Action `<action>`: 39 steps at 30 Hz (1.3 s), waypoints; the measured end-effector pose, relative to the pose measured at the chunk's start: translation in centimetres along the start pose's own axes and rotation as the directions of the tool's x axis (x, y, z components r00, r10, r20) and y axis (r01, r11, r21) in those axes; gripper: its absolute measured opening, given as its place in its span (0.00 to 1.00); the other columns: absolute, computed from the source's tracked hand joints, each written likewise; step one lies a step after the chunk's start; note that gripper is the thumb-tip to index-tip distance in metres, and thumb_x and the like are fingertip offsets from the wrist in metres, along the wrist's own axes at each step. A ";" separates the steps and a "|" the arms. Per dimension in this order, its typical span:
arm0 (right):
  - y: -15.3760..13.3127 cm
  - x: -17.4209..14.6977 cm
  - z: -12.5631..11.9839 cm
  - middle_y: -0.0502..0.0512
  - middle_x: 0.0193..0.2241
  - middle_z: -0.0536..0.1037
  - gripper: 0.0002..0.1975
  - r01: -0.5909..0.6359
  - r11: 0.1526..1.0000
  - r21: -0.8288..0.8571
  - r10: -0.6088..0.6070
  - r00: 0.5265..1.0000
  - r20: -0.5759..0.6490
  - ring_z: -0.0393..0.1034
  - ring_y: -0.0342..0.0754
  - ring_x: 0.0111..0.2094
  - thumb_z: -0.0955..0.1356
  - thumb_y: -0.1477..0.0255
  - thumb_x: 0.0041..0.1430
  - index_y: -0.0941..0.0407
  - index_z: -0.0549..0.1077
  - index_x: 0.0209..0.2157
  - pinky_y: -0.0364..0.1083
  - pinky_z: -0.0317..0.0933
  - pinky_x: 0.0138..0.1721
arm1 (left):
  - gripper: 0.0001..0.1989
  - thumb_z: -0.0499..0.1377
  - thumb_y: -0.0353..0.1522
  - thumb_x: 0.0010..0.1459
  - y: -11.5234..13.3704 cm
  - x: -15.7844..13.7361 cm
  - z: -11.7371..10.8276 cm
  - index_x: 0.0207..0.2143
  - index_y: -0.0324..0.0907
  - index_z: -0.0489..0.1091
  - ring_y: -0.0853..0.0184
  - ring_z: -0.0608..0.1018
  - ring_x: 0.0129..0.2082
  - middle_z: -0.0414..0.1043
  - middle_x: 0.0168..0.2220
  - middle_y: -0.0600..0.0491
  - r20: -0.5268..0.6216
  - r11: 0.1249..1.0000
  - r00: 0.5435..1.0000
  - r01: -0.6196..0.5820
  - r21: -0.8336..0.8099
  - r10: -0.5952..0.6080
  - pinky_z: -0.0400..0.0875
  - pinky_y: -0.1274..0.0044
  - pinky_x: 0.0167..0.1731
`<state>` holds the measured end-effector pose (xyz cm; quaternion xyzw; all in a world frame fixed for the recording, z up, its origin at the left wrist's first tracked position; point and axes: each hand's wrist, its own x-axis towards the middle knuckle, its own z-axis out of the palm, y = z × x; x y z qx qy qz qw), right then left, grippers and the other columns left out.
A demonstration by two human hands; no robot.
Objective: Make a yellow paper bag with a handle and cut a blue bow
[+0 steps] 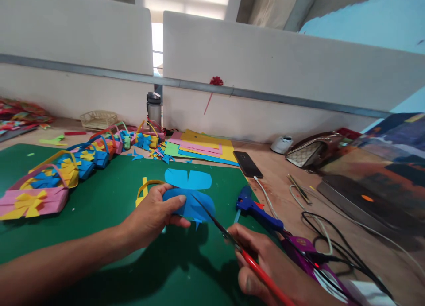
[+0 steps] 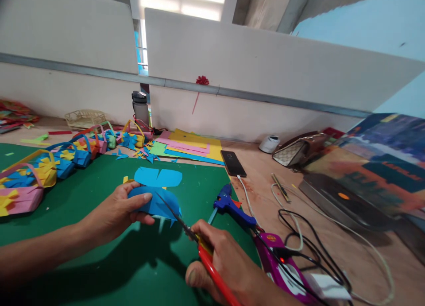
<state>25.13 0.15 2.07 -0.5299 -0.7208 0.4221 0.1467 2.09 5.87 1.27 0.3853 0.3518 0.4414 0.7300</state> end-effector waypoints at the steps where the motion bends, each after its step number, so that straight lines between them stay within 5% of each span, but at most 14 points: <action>1: -0.2 0.0 0.0 0.41 0.19 0.54 0.12 0.016 1.000 -0.023 -0.016 1.000 -0.005 0.44 0.39 0.20 0.68 0.64 0.51 0.54 0.60 0.30 0.40 0.42 0.20 | 0.11 0.62 0.28 0.53 -0.1 0.0 0.0 0.38 0.37 0.65 0.70 0.79 0.25 0.76 0.32 0.50 -0.004 1.000 1.000 0.002 0.000 -0.002 0.77 0.81 0.24; 12: -1.2 0.0 0.3 0.43 0.20 0.53 0.12 0.066 0.995 -0.073 -0.069 0.997 -0.035 0.44 0.40 0.22 0.63 0.62 0.53 0.54 0.56 0.25 0.42 0.41 0.21 | 0.13 0.64 0.30 0.51 -0.2 0.0 -0.1 0.39 0.37 0.66 0.70 0.79 0.25 0.76 0.33 0.51 -0.002 1.000 1.000 0.001 -0.010 -0.001 0.77 0.80 0.24; 19: -0.7 0.0 0.4 0.41 0.18 0.52 0.09 0.017 0.998 -0.068 -0.019 0.999 -0.026 0.44 0.39 0.20 0.66 0.74 0.48 0.54 0.57 0.26 0.41 0.40 0.19 | 0.14 0.64 0.30 0.51 0.0 -0.1 0.2 0.39 0.37 0.65 0.70 0.79 0.24 0.75 0.31 0.51 -0.013 1.000 1.000 0.010 -0.011 -0.010 0.77 0.80 0.24; 27: -0.4 0.0 0.6 0.41 0.20 0.52 0.11 0.078 0.986 -0.146 -0.085 0.995 -0.045 0.43 0.39 0.21 0.66 0.75 0.46 0.54 0.57 0.27 0.41 0.40 0.21 | 0.13 0.64 0.31 0.51 -0.4 0.0 -0.1 0.38 0.38 0.65 0.70 0.79 0.24 0.75 0.31 0.52 -0.006 1.000 1.000 0.014 0.016 -0.014 0.77 0.79 0.25; 39: -0.5 0.1 0.4 0.42 0.21 0.52 0.11 0.083 0.993 -0.082 -0.084 0.996 -0.005 0.44 0.40 0.22 0.66 0.67 0.51 0.53 0.57 0.29 0.41 0.41 0.21 | 0.15 0.66 0.32 0.47 -0.3 -0.2 0.3 0.35 0.37 0.66 0.68 0.79 0.24 0.74 0.28 0.52 -0.015 1.000 1.000 0.018 -0.015 -0.018 0.76 0.78 0.24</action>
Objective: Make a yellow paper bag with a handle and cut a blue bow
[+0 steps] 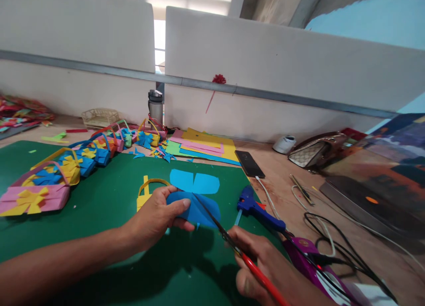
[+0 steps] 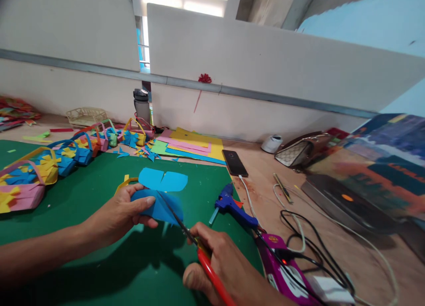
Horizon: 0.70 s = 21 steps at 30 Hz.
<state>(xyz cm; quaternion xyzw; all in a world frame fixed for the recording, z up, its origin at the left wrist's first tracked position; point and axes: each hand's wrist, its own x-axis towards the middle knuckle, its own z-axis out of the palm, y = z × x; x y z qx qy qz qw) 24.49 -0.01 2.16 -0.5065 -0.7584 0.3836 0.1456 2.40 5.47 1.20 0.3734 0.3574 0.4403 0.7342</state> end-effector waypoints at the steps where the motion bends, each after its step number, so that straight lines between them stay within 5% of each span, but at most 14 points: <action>1: 0.1 0.0 0.1 0.42 0.21 0.52 0.11 0.002 1.000 0.009 -0.002 1.000 -0.002 0.43 0.40 0.22 0.66 0.66 0.51 0.53 0.57 0.29 0.41 0.41 0.21 | 0.15 0.66 0.32 0.47 0.0 0.0 0.0 0.35 0.37 0.66 0.67 0.79 0.24 0.74 0.28 0.52 0.002 1.000 1.000 -0.004 0.004 0.004 0.76 0.78 0.25; 12: 0.2 0.1 0.0 0.41 0.20 0.52 0.10 -0.014 1.000 -0.017 0.014 1.000 -0.011 0.43 0.40 0.21 0.66 0.69 0.52 0.54 0.58 0.28 0.41 0.40 0.21 | 0.15 0.66 0.33 0.48 -0.1 0.0 -0.1 0.37 0.37 0.66 0.69 0.79 0.24 0.75 0.31 0.51 0.004 0.999 1.000 -0.020 0.025 0.020 0.76 0.78 0.25; 21: -0.1 0.0 -0.1 0.43 0.21 0.53 0.14 0.002 0.999 0.044 -0.001 1.000 -0.012 0.45 0.41 0.22 0.63 0.60 0.55 0.54 0.56 0.26 0.41 0.43 0.22 | 0.17 0.66 0.34 0.48 -0.3 0.2 -0.2 0.38 0.37 0.67 0.68 0.79 0.25 0.76 0.33 0.49 0.011 0.999 1.000 -0.027 0.043 0.027 0.76 0.78 0.25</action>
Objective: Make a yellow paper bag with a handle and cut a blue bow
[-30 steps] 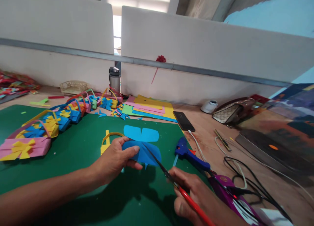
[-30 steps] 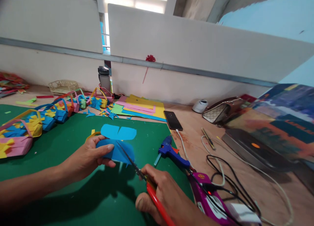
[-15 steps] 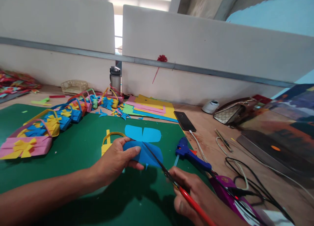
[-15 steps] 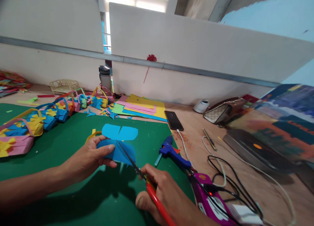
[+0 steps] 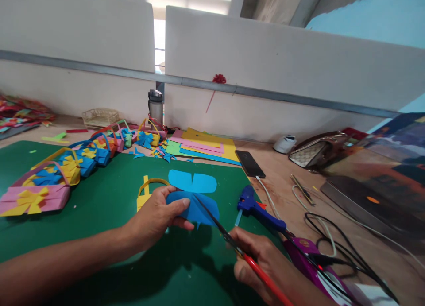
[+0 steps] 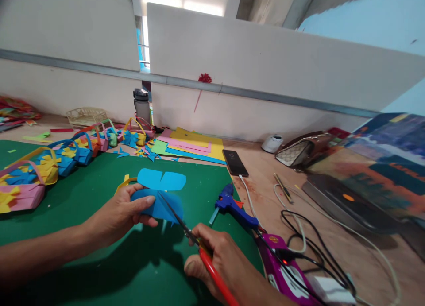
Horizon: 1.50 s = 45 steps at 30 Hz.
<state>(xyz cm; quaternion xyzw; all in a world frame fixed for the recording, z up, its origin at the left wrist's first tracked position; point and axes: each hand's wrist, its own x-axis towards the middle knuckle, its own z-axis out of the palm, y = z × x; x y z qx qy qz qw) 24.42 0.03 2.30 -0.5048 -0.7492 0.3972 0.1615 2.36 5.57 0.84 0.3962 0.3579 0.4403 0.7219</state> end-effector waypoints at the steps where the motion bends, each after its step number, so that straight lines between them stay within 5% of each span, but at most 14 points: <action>1: 0.0 0.0 0.1 0.43 0.21 0.53 0.14 0.006 1.000 -0.006 -0.006 1.000 -0.003 0.45 0.41 0.22 0.63 0.59 0.55 0.54 0.56 0.26 0.41 0.43 0.22 | 0.16 0.66 0.34 0.48 0.0 0.0 0.0 0.38 0.37 0.67 0.68 0.79 0.25 0.76 0.33 0.49 0.000 1.000 1.000 0.003 0.009 -0.003 0.76 0.78 0.25; 27: -0.2 0.3 0.2 0.41 0.18 0.50 0.10 0.004 0.997 -0.073 -0.004 1.000 -0.007 0.43 0.39 0.20 0.64 0.69 0.51 0.54 0.56 0.24 0.41 0.40 0.20 | 0.18 0.65 0.36 0.48 -0.5 0.1 -0.3 0.39 0.37 0.68 0.67 0.78 0.29 0.75 0.36 0.47 0.013 0.999 1.000 0.006 0.046 -0.007 0.75 0.77 0.27; 32: -1.1 0.2 -0.6 0.40 0.15 0.51 0.11 -0.072 0.987 -0.141 0.070 0.997 -0.024 0.44 0.39 0.18 0.68 0.70 0.50 0.54 0.59 0.24 0.41 0.40 0.19 | 0.26 0.70 0.43 0.37 1.4 2.0 -2.6 0.37 0.37 0.72 0.65 0.77 0.28 0.75 0.30 0.49 0.275 0.999 0.961 0.023 0.042 -0.033 0.72 0.76 0.29; 35: -1.1 0.1 -1.0 0.40 0.14 0.56 0.13 -0.095 0.955 -0.282 0.087 0.995 -0.040 0.48 0.39 0.17 0.72 0.72 0.47 0.54 0.61 0.23 0.40 0.42 0.19 | 0.29 0.64 0.49 0.42 3.1 3.5 -4.3 0.41 0.38 0.72 0.64 0.77 0.30 0.76 0.30 0.48 0.333 0.994 0.938 0.108 -0.013 -0.097 0.70 0.75 0.31; 39: -0.3 0.0 -1.1 0.43 0.17 0.67 0.13 -0.036 0.867 -0.497 0.018 0.999 -0.040 0.59 0.41 0.17 0.74 0.74 0.45 0.55 0.64 0.25 0.40 0.46 0.21 | 0.27 0.66 0.46 0.40 4.0 4.2 -5.5 0.40 0.38 0.73 0.69 0.74 0.25 0.74 0.27 0.51 0.304 0.982 0.949 0.025 0.187 -0.082 0.67 0.80 0.26; 45: 1.0 0.3 -1.0 0.47 0.19 0.73 0.14 0.135 0.687 -0.714 -0.210 0.978 -0.016 0.66 0.45 0.19 0.74 0.70 0.47 0.55 0.64 0.26 0.42 0.50 0.22 | 0.13 0.68 0.34 0.40 3.9 3.5 -4.8 0.32 0.39 0.76 0.73 0.70 0.23 0.72 0.24 0.57 0.311 0.830 0.939 -0.055 0.555 -0.146 0.63 0.83 0.25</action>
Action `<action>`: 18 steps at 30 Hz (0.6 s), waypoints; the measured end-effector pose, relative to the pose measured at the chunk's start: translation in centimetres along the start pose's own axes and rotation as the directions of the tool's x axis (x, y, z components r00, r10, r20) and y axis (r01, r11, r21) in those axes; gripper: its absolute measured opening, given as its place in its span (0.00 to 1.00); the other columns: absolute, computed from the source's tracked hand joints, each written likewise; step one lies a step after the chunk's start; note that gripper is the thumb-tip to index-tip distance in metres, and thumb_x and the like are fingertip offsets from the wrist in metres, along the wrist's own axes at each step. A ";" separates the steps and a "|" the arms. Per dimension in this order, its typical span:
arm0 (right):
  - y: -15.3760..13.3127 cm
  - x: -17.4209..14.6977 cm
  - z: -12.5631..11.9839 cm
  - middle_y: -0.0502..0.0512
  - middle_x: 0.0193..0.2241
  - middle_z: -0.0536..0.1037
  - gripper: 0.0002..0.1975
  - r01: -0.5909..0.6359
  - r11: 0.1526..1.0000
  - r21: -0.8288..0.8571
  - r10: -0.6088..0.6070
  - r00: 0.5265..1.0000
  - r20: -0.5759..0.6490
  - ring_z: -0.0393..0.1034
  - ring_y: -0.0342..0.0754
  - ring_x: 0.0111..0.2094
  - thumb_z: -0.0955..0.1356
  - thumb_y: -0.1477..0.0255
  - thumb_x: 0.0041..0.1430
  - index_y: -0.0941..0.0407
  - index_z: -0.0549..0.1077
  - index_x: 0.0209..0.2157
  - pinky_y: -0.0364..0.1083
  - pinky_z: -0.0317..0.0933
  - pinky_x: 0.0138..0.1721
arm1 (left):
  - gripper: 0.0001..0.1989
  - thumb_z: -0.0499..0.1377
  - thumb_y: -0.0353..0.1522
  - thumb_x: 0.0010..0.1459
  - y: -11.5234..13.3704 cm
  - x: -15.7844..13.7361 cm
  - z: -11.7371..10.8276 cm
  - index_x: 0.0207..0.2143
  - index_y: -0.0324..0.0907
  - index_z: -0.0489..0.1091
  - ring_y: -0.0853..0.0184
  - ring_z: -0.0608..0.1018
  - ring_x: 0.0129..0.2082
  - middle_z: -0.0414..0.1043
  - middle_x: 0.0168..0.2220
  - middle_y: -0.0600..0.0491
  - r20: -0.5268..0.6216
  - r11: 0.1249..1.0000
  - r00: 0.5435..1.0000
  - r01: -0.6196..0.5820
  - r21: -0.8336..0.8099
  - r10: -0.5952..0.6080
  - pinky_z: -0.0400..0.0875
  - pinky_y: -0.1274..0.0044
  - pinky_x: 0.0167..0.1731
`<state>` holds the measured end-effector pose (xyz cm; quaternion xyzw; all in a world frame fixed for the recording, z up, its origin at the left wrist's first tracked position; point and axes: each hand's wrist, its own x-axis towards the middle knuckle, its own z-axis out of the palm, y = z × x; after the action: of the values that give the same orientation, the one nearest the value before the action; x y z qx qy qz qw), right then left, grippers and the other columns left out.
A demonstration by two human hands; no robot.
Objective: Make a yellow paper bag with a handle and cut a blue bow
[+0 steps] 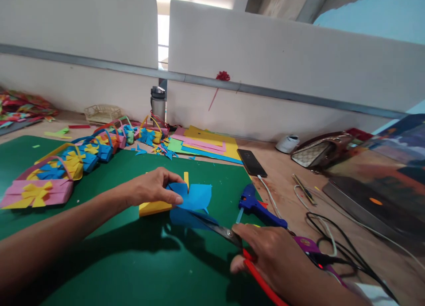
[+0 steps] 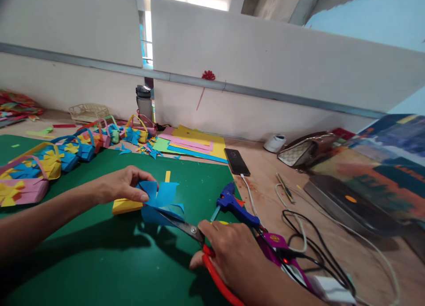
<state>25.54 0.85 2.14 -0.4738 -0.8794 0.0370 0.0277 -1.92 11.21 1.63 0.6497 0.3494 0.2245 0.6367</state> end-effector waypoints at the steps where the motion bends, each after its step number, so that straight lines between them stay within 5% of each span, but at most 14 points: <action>1: 0.1 0.1 0.1 0.48 0.19 0.73 0.14 0.025 0.999 -0.046 -0.026 0.999 -0.026 0.67 0.46 0.19 0.75 0.70 0.46 0.55 0.65 0.26 0.42 0.51 0.22 | 0.11 0.67 0.33 0.41 0.1 -0.1 0.1 0.30 0.39 0.76 0.73 0.70 0.22 0.71 0.22 0.57 0.027 0.999 1.000 0.001 0.044 -0.003 0.62 0.83 0.24; 9: 0.1 0.3 0.1 0.49 0.19 0.73 0.17 0.090 0.938 -0.334 -0.162 0.968 -0.192 0.68 0.49 0.19 0.76 0.63 0.44 0.55 0.67 0.28 0.44 0.51 0.22 | 0.06 0.62 0.31 0.47 -0.3 -0.7 0.9 0.28 0.39 0.78 0.71 0.71 0.21 0.74 0.22 0.54 0.040 0.915 0.992 -0.129 0.383 0.123 0.62 0.83 0.22; 14: 0.2 0.2 0.1 0.49 0.20 0.74 0.19 0.093 0.924 -0.370 -0.180 0.961 -0.209 0.70 0.50 0.20 0.76 0.61 0.43 0.56 0.68 0.31 0.45 0.53 0.23 | 0.06 0.60 0.29 0.51 0.7 -1.5 1.9 0.28 0.42 0.78 0.70 0.74 0.27 0.75 0.26 0.53 0.059 0.697 0.949 -0.269 0.665 0.309 0.63 0.82 0.27; 18: 0.3 0.1 0.2 0.50 0.20 0.74 0.18 0.087 0.921 -0.380 -0.181 0.959 -0.217 0.70 0.50 0.21 0.75 0.60 0.45 0.56 0.69 0.31 0.45 0.53 0.23 | 0.07 0.59 0.28 0.53 1.4 -1.9 2.5 0.28 0.44 0.77 0.68 0.75 0.32 0.76 0.32 0.52 0.070 0.530 0.940 -0.249 0.811 0.335 0.64 0.81 0.30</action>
<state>25.74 1.14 1.89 -0.4097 -0.8909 -0.1894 0.0510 -1.05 8.17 3.08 0.9050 0.3288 0.1740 0.2064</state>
